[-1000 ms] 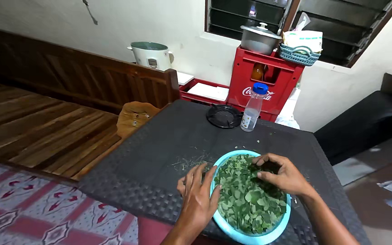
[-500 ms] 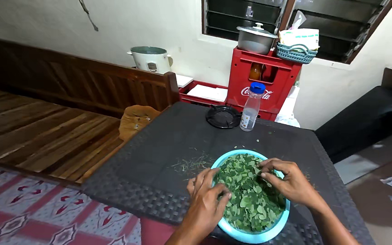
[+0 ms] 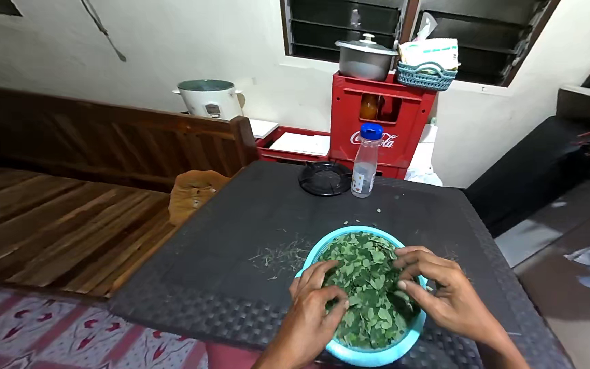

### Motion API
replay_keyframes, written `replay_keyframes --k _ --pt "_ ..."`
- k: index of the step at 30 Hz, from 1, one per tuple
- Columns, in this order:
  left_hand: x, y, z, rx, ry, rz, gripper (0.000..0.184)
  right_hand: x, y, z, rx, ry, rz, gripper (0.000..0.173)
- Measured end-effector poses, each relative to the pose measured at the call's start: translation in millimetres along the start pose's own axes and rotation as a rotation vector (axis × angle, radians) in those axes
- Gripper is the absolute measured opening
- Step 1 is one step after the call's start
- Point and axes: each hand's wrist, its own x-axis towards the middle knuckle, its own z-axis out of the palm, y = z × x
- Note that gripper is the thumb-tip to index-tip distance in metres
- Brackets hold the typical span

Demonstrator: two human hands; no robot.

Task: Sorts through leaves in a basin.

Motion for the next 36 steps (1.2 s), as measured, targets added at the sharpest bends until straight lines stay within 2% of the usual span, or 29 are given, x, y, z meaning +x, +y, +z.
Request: replay_keyframes --k 4,8,11,14,16,21,25,30,33,36 --pt "1 -5 -9 -0.138 0.012 -0.025 0.019 -1 0 20 0.076 -0.049 0.025 0.013" --pt "1 6 -15 -0.159 0.002 -0.013 0.019 4 -14 48 0.071 -0.109 0.074 0.020" --pt "-2 10 -17 -0.135 -0.012 -0.002 0.020 6 -18 61 0.091 -0.118 0.079 0.017" --pt "-4 8 -21 0.108 0.025 -0.003 0.022 9 -16 54 -0.089 -0.063 0.092 0.021" --pt "-4 1 -19 0.290 0.109 0.006 0.026 8 -12 40 -0.282 -0.095 0.101 0.032" --pt "-4 -6 -16 0.279 0.154 0.008 0.028 2 -7 -7 -0.583 -0.227 0.121 0.039" --pt "-9 -10 -13 0.267 0.173 -0.019 0.030 -13 -8 -16 -0.658 -0.354 0.127 0.065" --pt "-13 -27 -3 0.311 0.211 -0.105 0.041 -13 -12 13 -0.695 -0.503 0.114 0.100" --pt "-14 -27 0 0.303 0.214 -0.143 0.046 1 -13 34 -0.645 -0.653 0.118 0.108" --pt "-14 -24 -2 0.285 0.220 -0.154 0.051 14 -11 56 -0.646 -0.834 0.155 0.107"
